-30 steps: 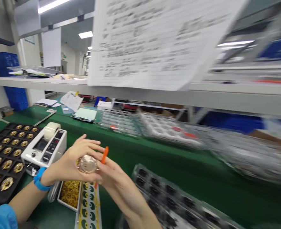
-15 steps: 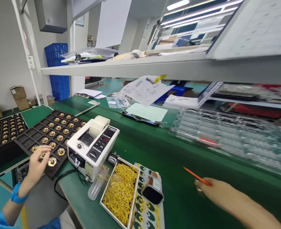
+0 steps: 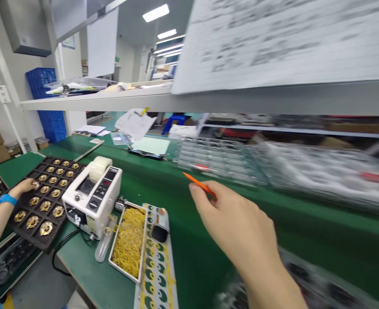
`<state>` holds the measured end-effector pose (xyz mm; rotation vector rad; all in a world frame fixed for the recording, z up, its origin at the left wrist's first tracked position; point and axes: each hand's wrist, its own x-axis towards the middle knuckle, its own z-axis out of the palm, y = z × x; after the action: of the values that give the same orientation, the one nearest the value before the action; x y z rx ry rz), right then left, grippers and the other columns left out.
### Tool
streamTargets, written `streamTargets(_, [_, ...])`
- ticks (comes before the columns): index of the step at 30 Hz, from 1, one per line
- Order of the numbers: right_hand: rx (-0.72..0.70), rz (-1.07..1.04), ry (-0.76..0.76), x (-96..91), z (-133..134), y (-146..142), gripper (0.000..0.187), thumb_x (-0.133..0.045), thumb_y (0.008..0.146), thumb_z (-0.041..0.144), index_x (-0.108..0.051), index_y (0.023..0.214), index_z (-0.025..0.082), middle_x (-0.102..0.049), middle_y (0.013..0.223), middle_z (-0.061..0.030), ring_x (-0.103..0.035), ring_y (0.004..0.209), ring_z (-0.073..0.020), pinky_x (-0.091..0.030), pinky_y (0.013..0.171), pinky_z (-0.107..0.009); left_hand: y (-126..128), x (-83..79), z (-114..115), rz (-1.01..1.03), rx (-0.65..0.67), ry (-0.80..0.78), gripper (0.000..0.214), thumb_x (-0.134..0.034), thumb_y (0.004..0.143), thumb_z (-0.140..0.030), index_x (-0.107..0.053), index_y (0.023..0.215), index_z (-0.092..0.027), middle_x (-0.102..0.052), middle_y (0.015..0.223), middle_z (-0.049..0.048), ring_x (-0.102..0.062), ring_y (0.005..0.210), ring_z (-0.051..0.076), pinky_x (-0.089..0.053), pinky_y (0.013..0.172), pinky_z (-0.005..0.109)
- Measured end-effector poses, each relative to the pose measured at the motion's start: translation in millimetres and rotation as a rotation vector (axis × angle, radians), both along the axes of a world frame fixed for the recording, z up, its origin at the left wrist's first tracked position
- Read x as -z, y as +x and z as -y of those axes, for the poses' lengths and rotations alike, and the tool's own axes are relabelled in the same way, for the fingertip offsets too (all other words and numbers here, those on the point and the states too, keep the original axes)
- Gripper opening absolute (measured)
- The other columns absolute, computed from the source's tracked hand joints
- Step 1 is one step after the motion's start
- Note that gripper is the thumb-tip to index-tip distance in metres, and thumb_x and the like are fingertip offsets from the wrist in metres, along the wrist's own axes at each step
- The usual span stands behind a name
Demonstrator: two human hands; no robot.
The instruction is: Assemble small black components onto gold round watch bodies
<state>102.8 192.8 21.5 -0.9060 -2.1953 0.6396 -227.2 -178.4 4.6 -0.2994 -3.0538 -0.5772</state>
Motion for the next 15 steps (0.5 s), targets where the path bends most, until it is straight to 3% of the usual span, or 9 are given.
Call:
streamTargets(1, [0.113,0.007,-0.047,-9.3,7,8,0.018,-0.058,0.076,0.037,-0.062,0.063,0.024,-0.048,0.047,-0.0011,-0.038,0.044,-0.0162,-0.024,0.053,-0.030,2,-11.1,-4,-0.009,0.014,-0.009,0.034,-0.062,0.093,-0.034,-0.060,0.121,-0.015,-0.063,0.122,0.0081,-0.064,0.103,0.026,-0.056,0.085,0.044])
streamTargets(3, [0.183,-0.060,-0.135,-21.0,14,22,0.025,-0.056,0.075,0.044,-0.064,0.065,0.023,-0.043,0.043,0.0011,-0.037,0.044,-0.0166,-0.026,0.051,-0.029,10,-36.0,-11,-0.055,0.047,-0.011,0.032,-0.063,0.092,-0.034,-0.061,0.119,-0.016,-0.064,0.119,0.0077,-0.065,0.102,0.026,-0.056,0.084,0.043])
streamTargets(6, [0.074,-0.276,-0.206,-22.5,14,35,0.049,-0.056,0.070,0.066,-0.069,0.069,0.018,-0.051,0.051,-0.0019,-0.037,0.048,-0.0151,-0.030,0.051,-0.030,34,-71.2,-31,-0.199,0.130,0.051,0.022,-0.058,0.093,-0.029,-0.067,0.098,-0.010,-0.069,0.103,0.0100,-0.064,0.103,0.030,-0.051,0.090,0.047])
streamTargets(8, [-0.008,-0.390,-0.242,-17.9,14,38,0.058,-0.057,0.069,0.073,-0.072,0.072,0.016,-0.057,0.061,-0.0050,-0.042,0.053,-0.0157,-0.033,0.052,-0.030,64,-85.8,-56,-0.319,0.180,0.143,0.020,-0.056,0.089,-0.025,-0.069,0.091,-0.011,-0.071,0.097,0.0104,-0.063,0.105,0.033,-0.048,0.092,0.045])
streamTargets(11, [-0.159,-0.518,-0.239,-12.2,18,40,0.059,-0.054,0.076,0.073,-0.073,0.069,0.018,-0.063,0.072,-0.0075,-0.055,0.068,-0.0195,-0.043,0.061,-0.032,128,-87.6,-106,-0.411,0.343,0.360,0.020,-0.058,0.086,-0.030,-0.071,0.092,-0.016,-0.075,0.090,0.0023,-0.067,0.088,0.022,-0.051,0.080,0.030])
streamTargets(12, [-0.209,-0.549,-0.220,-11.5,20,41,0.059,-0.053,0.080,0.072,-0.073,0.067,0.018,-0.064,0.073,-0.0072,-0.058,0.072,-0.0200,-0.046,0.065,-0.032,152,-83.5,-124,-0.379,0.470,0.569,0.019,-0.060,0.084,-0.029,-0.073,0.088,-0.016,-0.075,0.082,0.0023,-0.068,0.078,0.020,-0.052,0.071,0.027])
streamTargets(14, [-0.276,-0.599,-0.185,-11.8,26,46,0.058,-0.049,0.086,0.068,-0.074,0.066,0.019,-0.060,0.067,-0.0049,-0.057,0.068,-0.0174,-0.046,0.063,-0.029,193,-71.7,-157,-0.161,0.739,0.873,0.019,-0.061,0.082,-0.028,-0.075,0.087,-0.017,-0.075,0.073,0.0008,-0.066,0.061,0.015,-0.052,0.058,0.024])
streamTargets(15, [-0.301,-0.624,-0.177,-12.4,29,50,0.058,-0.047,0.090,0.066,-0.074,0.068,0.020,-0.055,0.060,-0.0030,-0.054,0.061,-0.0152,-0.044,0.057,-0.027,210,-65.2,-173,-0.032,0.812,0.992,0.021,-0.060,0.082,-0.028,-0.076,0.092,-0.017,-0.075,0.073,0.0006,-0.065,0.055,0.013,-0.052,0.053,0.023])
